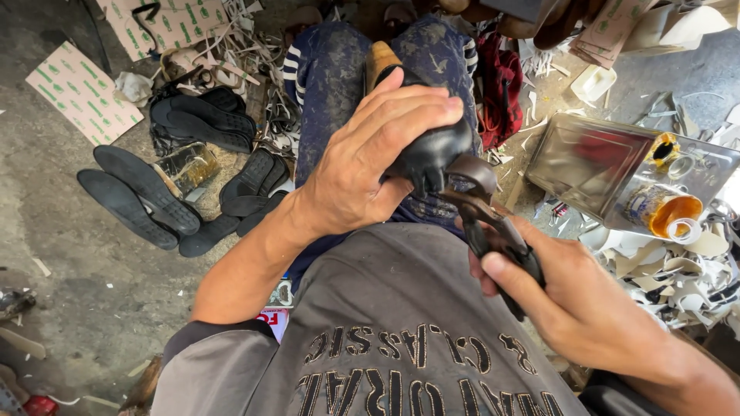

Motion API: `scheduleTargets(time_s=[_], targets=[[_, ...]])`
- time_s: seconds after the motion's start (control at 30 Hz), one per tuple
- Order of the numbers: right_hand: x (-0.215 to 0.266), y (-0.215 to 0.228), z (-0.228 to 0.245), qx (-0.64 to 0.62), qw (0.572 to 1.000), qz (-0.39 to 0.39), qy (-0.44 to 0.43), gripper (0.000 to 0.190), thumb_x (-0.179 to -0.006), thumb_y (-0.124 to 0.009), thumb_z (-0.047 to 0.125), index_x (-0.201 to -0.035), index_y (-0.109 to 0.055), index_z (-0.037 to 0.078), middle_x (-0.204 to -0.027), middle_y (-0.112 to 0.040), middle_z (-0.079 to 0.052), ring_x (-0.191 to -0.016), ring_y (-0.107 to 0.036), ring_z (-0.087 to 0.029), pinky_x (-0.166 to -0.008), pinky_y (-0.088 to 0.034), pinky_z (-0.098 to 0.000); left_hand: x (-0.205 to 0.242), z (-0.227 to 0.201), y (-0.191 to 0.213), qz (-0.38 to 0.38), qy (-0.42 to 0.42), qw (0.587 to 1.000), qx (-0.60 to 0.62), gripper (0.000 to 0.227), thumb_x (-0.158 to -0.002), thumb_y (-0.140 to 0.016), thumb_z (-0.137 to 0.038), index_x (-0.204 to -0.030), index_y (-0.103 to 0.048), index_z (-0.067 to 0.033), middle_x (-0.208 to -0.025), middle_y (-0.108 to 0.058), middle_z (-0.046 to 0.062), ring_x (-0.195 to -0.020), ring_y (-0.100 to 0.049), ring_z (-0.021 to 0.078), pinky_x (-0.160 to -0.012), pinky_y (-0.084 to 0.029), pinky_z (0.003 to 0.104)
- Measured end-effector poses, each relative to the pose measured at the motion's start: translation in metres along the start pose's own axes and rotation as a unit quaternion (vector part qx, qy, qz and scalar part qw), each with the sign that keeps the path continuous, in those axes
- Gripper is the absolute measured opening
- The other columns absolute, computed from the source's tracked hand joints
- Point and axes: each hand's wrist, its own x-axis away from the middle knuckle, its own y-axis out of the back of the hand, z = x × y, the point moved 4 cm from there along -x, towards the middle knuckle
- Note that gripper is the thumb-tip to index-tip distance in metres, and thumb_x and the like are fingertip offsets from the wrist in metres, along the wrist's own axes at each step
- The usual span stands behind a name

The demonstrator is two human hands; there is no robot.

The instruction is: The person sits on the floor and repairs a black sandal by hammering the sole and heel area. They use a hammer to tap the shoe and a pair of pliers to adjust the heel part, occasionally turning the shoe over to work on different sides.

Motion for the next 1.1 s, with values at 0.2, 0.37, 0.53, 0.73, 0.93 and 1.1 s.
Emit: scheduleTargets(time_s=[0.2, 0.37, 0.53, 0.73, 0.93, 1.1], targets=[[-0.018, -0.021, 0.002, 0.025, 0.991, -0.123, 0.056, 0.018, -0.103, -0.05, 0.023, -0.102, -0.064, 0.013, -0.074, -0.074, 0.006, -0.064, -0.07, -0.009, -0.072, -0.052, -0.0261, -0.001, 0.009, 0.006, -0.009, 0.025, 1.0, 0.014, 0.048, -0.101, -0.056, -0.001, -0.147, -0.045, -0.0025, -0.148, -0.059, 0.013, -0.141, -0.063, 0.0367, -0.135, -0.039, 0.061], [-0.029, -0.032, -0.001, 0.07, 0.964, -0.215, 0.141, 0.022, -0.105, -0.05, 0.014, -0.122, -0.058, 0.001, -0.08, -0.071, 0.001, -0.064, -0.071, -0.01, -0.068, -0.059, -0.0269, -0.001, 0.012, 0.007, -0.015, 0.033, 0.999, 0.038, 0.069, -0.085, -0.056, 0.013, -0.15, -0.042, -0.005, -0.15, -0.058, 0.012, -0.144, -0.062, 0.0357, -0.137, -0.038, 0.063], [-0.017, -0.011, 0.016, 0.045, 0.988, -0.117, 0.09, 0.022, -0.103, -0.05, 0.022, -0.116, -0.062, 0.01, -0.096, -0.075, 0.0, -0.074, -0.069, -0.014, -0.075, -0.05, -0.0298, -0.001, 0.007, 0.005, -0.019, 0.022, 0.999, 0.025, 0.065, -0.086, -0.054, 0.012, -0.148, -0.043, -0.0037, -0.148, -0.06, 0.013, -0.143, -0.062, 0.036, -0.135, -0.041, 0.063], [-0.003, 0.002, 0.022, 0.068, 0.998, -0.017, -0.005, 0.036, -0.1, -0.048, 0.035, -0.13, -0.061, 0.022, -0.096, -0.084, 0.012, -0.065, -0.075, -0.013, -0.071, -0.055, -0.0291, -0.002, 0.003, 0.004, 0.0, 0.017, 1.0, 0.018, 0.06, -0.085, -0.054, 0.008, -0.144, -0.046, -0.0005, -0.145, -0.061, 0.017, -0.141, -0.062, 0.0385, -0.133, -0.038, 0.064], [-0.011, -0.02, 0.0, 0.078, 0.989, -0.12, 0.031, 0.041, -0.1, -0.051, 0.023, -0.139, -0.051, 0.01, -0.072, -0.072, 0.007, -0.056, -0.068, -0.014, -0.068, -0.055, -0.0292, -0.008, 0.004, 0.009, 0.015, 0.03, 0.999, 0.012, 0.065, -0.082, -0.059, 0.008, -0.145, -0.047, -0.0016, -0.146, -0.06, 0.017, -0.142, -0.062, 0.0377, -0.133, -0.038, 0.063], [-0.025, -0.029, -0.002, 0.061, 0.977, -0.178, 0.097, 0.02, -0.104, -0.049, 0.017, -0.119, -0.057, 0.005, -0.073, -0.068, 0.005, -0.054, -0.065, -0.009, -0.062, -0.057, -0.0249, -0.008, 0.011, 0.008, 0.021, 0.035, 0.999, 0.019, 0.061, -0.091, -0.061, 0.003, -0.149, -0.044, -0.0043, -0.149, -0.058, 0.014, -0.143, -0.061, 0.0357, -0.136, -0.037, 0.064]])
